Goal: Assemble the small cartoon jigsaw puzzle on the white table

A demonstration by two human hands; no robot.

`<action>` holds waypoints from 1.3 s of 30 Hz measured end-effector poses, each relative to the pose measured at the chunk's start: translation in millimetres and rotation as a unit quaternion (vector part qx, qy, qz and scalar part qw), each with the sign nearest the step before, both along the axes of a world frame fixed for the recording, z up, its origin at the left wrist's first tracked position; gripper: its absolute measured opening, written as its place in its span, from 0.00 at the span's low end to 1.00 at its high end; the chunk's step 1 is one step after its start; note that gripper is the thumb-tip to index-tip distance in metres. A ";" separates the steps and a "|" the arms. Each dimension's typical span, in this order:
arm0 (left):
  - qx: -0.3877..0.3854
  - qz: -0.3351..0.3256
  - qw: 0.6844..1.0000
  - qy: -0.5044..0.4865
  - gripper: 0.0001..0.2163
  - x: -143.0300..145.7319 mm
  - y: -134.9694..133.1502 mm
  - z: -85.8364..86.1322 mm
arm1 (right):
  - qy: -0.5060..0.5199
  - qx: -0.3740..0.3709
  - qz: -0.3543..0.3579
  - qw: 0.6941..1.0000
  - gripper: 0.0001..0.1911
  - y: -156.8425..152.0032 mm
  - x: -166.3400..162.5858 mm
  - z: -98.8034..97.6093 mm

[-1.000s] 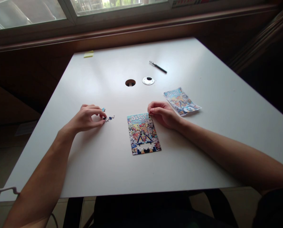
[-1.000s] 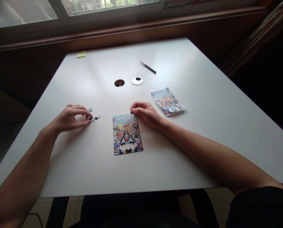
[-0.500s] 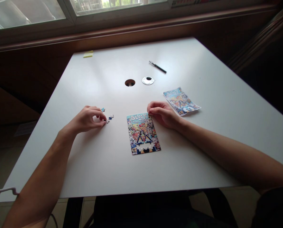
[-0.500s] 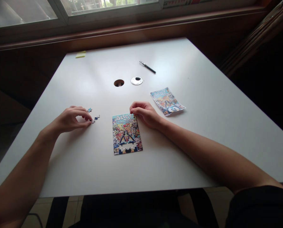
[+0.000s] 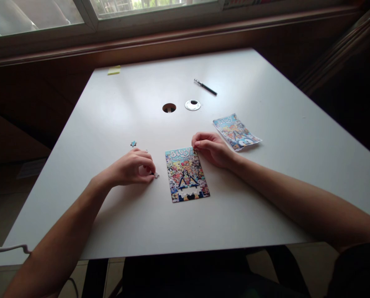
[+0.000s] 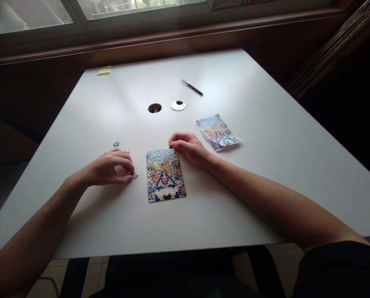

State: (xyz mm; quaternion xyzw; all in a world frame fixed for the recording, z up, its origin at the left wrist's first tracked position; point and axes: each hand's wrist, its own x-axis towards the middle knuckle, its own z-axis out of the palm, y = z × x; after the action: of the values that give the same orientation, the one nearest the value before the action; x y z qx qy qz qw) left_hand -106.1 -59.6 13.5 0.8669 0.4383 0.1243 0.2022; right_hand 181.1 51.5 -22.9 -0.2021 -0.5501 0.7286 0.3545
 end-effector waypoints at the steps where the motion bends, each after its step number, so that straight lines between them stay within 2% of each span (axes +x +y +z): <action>1: 0.004 -0.008 1.000 -0.002 0.02 4.1 -1.0 -0.3 | 0.001 0.000 0.001 1.000 0.03 0.1 0.0 -0.1; 9: 0.004 -0.054 0.997 -0.053 0.02 31.7 -7.8 -0.6 | 0.002 0.002 0.002 1.000 0.03 0.1 -0.6 0.4; 13: 0.031 -0.068 0.994 -0.080 0.01 52.6 -14.8 -5.4 | -0.007 0.007 -0.004 1.000 0.02 0.0 -0.2 -0.2; 18: 0.084 -0.056 0.991 -0.083 0.02 68.9 -20.4 -11.9 | -0.010 0.012 -0.006 1.000 0.02 -0.9 -1.2 0.9; 28: 0.123 -0.054 0.989 -0.056 0.05 77.4 -21.9 -16.8 | -0.014 0.020 -0.010 1.000 0.03 -0.7 -2.6 2.3; 39: 0.124 -0.071 0.989 -0.028 0.07 78.1 -22.4 -17.5 | -0.008 0.015 -0.010 1.000 0.03 -1.4 -3.4 3.5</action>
State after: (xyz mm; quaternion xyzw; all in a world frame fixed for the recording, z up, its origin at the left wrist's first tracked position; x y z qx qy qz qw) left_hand -28.0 -81.9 -3.9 0.9106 0.3507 0.1872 0.1134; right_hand 177.7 50.1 -19.4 -0.2082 -0.5621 0.7147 0.3603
